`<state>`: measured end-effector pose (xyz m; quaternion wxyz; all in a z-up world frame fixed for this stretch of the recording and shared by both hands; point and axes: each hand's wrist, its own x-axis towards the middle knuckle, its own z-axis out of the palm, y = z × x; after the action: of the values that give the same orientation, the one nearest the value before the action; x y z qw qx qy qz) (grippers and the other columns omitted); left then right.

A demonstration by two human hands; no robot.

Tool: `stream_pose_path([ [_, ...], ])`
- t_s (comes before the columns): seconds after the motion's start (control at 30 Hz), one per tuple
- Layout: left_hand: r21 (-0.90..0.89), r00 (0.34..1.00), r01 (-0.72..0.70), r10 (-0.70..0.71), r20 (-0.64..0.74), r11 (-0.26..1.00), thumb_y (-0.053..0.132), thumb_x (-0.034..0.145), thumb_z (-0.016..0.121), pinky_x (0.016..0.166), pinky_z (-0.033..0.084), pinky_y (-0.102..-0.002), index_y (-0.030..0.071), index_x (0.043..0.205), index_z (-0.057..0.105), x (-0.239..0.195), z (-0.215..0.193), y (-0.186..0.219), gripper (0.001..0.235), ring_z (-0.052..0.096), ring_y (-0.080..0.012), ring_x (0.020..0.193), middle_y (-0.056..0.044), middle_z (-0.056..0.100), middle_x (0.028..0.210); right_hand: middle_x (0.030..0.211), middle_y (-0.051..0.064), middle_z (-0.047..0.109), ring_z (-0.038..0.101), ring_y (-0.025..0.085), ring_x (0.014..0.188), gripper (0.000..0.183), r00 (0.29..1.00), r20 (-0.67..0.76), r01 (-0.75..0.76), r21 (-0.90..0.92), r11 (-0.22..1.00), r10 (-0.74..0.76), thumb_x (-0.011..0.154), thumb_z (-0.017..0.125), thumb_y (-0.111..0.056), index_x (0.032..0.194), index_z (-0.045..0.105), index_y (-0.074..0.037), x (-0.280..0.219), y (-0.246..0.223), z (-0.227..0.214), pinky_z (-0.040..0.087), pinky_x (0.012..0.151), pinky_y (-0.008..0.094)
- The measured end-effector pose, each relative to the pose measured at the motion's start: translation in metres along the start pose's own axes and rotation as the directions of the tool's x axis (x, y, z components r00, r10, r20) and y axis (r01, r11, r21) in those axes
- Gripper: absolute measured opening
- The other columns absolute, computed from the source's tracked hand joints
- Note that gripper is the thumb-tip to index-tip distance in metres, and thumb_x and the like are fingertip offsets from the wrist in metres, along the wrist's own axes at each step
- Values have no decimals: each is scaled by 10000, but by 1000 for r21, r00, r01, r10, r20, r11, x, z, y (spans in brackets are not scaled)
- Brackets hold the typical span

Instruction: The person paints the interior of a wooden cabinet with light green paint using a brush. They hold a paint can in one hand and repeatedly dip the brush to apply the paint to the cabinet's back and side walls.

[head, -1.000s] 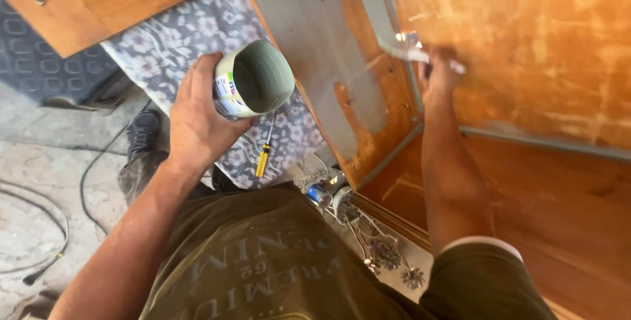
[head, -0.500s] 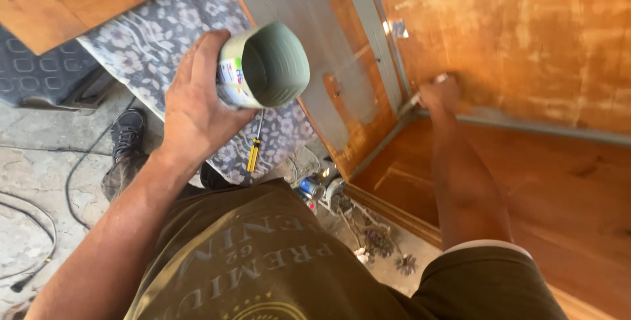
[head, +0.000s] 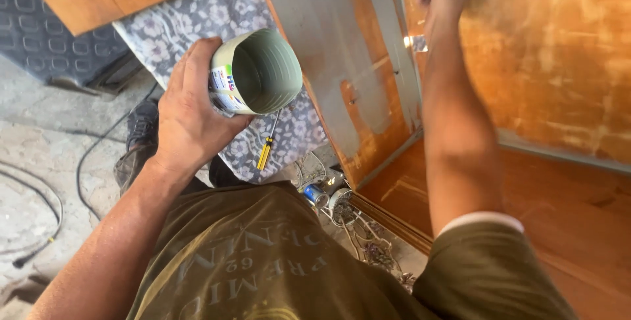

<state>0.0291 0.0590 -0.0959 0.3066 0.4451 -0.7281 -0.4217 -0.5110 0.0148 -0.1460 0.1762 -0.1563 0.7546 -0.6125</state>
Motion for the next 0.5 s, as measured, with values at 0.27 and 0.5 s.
stream_pose_path([
  [0.27,-66,986,-24,34,164,998,191,615,907,935,499,-551,85,1429,417,29,-7,13,956,523,-382,1293,-144,543,1438,480,93,552,434,123,334,183,965,-223,-190,-245,951,136,849,677,-79,697,581,-53,-165,9,-133,242,322,263],
  [0.5,-108,979,-68,87,183,992,189,644,915,882,524,-552,101,1416,408,36,-20,15,927,538,-387,1260,-129,545,1416,748,111,746,737,304,719,365,886,-459,-422,-858,294,-68,850,639,-415,947,630,-63,-193,7,-237,563,602,436],
])
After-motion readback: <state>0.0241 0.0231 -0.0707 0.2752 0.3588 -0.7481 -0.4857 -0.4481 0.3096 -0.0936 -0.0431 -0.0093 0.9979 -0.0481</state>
